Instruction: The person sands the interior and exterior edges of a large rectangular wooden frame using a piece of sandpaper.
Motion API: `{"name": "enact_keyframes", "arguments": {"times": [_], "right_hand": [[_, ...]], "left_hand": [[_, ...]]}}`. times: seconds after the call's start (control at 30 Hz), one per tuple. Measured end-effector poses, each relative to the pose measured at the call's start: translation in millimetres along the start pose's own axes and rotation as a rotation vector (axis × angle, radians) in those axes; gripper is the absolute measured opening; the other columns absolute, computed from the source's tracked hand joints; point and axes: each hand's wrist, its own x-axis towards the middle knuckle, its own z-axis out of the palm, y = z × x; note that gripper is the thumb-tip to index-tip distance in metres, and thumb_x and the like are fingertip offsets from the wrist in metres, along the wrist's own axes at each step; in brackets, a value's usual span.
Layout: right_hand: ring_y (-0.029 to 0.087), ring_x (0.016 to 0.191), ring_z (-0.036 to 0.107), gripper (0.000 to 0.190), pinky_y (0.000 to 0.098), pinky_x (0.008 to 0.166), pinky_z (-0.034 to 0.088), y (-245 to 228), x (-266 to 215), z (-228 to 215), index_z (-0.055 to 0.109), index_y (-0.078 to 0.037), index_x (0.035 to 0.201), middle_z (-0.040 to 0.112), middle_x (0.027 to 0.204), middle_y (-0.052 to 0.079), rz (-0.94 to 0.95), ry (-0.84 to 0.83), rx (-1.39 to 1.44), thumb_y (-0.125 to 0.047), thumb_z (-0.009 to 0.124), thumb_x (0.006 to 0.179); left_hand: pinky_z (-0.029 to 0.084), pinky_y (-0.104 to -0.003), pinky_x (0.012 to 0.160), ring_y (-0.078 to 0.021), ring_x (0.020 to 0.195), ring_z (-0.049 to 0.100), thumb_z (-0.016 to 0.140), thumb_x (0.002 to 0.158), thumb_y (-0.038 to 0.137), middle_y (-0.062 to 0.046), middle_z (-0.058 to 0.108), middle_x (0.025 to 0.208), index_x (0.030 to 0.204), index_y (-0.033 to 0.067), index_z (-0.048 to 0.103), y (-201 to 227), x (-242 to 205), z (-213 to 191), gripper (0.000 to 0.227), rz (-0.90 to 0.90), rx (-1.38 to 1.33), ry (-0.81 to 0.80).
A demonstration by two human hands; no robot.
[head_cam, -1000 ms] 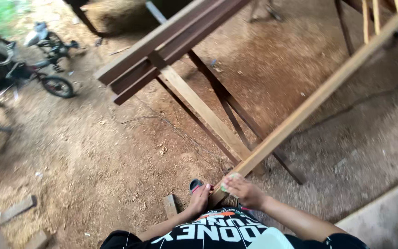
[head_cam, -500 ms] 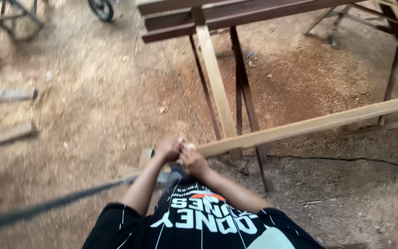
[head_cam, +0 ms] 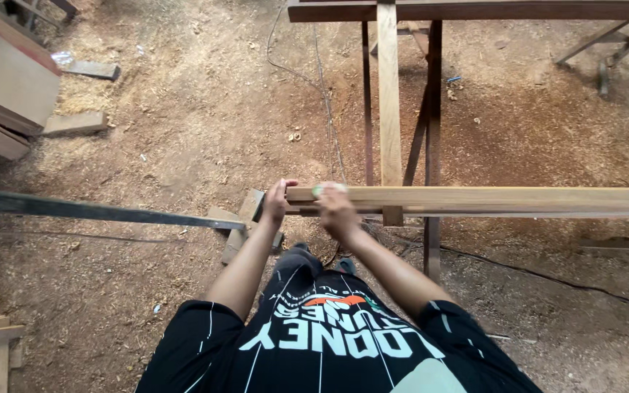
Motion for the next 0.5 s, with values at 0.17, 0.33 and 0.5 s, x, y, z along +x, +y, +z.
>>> {"name": "enact_keyframes", "arguments": {"times": [0.17, 0.33, 0.5], "right_hand": [[0.035, 0.123, 0.061, 0.032, 0.0484, 0.112, 0.042, -32.0, 18.3, 6.1, 0.067, 0.002, 0.118, 0.068, 0.126, 0.022, -0.157, 0.149, 0.047, -0.004, 0.047, 0.094], [0.030, 0.115, 0.067, 0.026, 0.0430, 0.109, 0.049, 9.6, -2.6, -48.0, 0.069, -0.001, 0.112, 0.073, 0.115, 0.017, -0.140, 0.136, 0.076, 0.002, 0.048, 0.097], [0.037, 0.111, 0.066, 0.028, 0.0446, 0.104, 0.049, -13.6, 1.1, -12.5, 0.066, 0.008, 0.116, 0.069, 0.116, 0.025, -0.020, 0.145, -0.035, -0.004, 0.047, 0.099]], "left_hand": [[0.048, -0.034, 0.099, -0.0218, 0.109, 0.065, 0.037, 0.105, 0.033, -0.012, 0.070, 0.117, 0.119, 0.0016, 0.066, 1.9, -11.8, -5.0, 0.045, 0.036, -0.087, -0.008], [0.049, -0.038, 0.104, -0.0237, 0.116, 0.063, 0.051, 0.095, 0.024, -0.014, 0.069, 0.122, 0.124, 0.0046, 0.067, 8.4, -21.8, -13.8, 0.039, 0.002, 0.059, 0.018], [0.048, -0.040, 0.102, -0.0264, 0.123, 0.057, 0.063, 0.075, 0.007, -0.012, 0.061, 0.133, 0.133, 0.0078, 0.060, 8.5, -30.6, -40.6, 0.058, 0.079, 0.161, -0.098]]}}
